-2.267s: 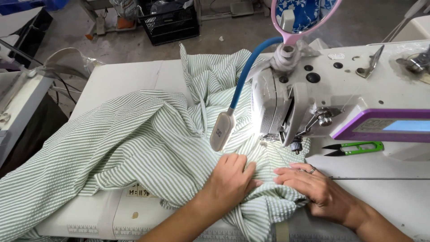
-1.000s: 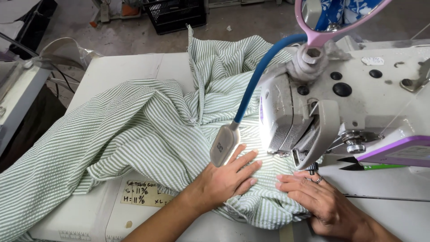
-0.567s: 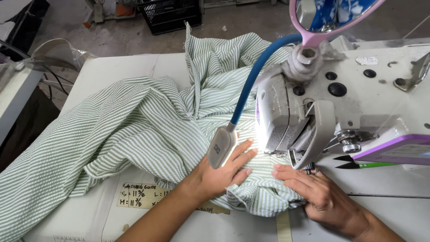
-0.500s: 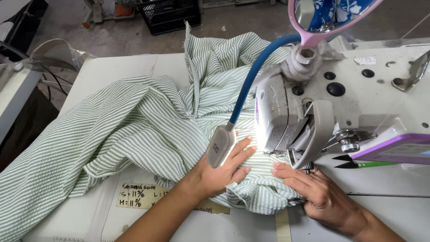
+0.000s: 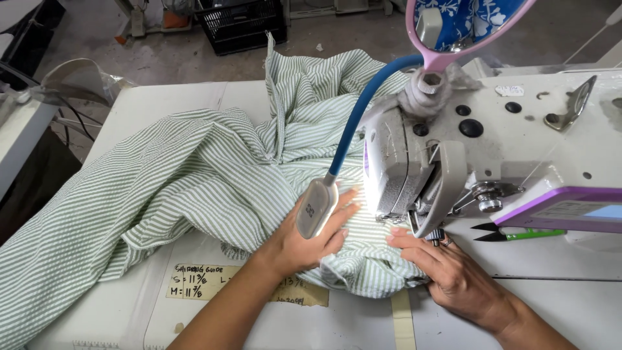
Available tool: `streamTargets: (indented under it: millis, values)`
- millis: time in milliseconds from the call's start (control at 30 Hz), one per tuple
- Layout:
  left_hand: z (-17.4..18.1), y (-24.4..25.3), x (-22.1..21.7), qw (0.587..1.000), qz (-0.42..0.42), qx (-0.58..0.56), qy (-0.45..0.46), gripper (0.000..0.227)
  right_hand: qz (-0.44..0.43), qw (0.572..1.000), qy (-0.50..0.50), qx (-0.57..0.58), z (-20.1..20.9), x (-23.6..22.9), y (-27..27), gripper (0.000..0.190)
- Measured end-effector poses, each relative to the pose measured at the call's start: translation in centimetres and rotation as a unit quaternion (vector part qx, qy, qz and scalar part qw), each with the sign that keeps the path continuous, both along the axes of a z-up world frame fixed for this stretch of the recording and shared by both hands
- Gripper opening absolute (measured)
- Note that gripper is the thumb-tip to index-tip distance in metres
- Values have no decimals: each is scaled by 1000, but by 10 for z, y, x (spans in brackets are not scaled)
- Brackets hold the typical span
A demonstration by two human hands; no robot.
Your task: Sew the seams of a green and white striped shirt using an industrial sewing machine.
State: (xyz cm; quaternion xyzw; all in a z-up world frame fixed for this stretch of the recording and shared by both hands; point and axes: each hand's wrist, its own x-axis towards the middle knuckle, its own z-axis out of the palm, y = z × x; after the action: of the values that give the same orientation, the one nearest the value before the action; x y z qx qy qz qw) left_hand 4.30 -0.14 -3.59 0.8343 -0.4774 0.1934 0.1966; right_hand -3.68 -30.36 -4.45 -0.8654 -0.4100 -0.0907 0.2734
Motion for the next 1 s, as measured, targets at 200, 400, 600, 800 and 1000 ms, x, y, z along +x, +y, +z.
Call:
streamTargets:
  millis: [200, 400, 600, 800, 1000]
  values:
    - [66, -6, -65, 981, -98, -47, 159, 71, -54, 997, -36, -41, -5, -10, 3, 64]
    - [40, -6, -99, 996, -20, 31, 77, 49, -43, 995, -69, -55, 5, -19, 13, 73]
    - [57, -25, -130, 998, -57, 18, -8, 7, -28, 993, -115, -32, 7, -38, 27, 59]
    - [67, -35, -110, 990, -103, -27, 94, 63, -20, 989, -137, -49, -10, -41, 8, 43]
    - [33, -11, -73, 998, -2, 53, 32, 61, 11, 992, -117, -44, -3, -37, 4, 85]
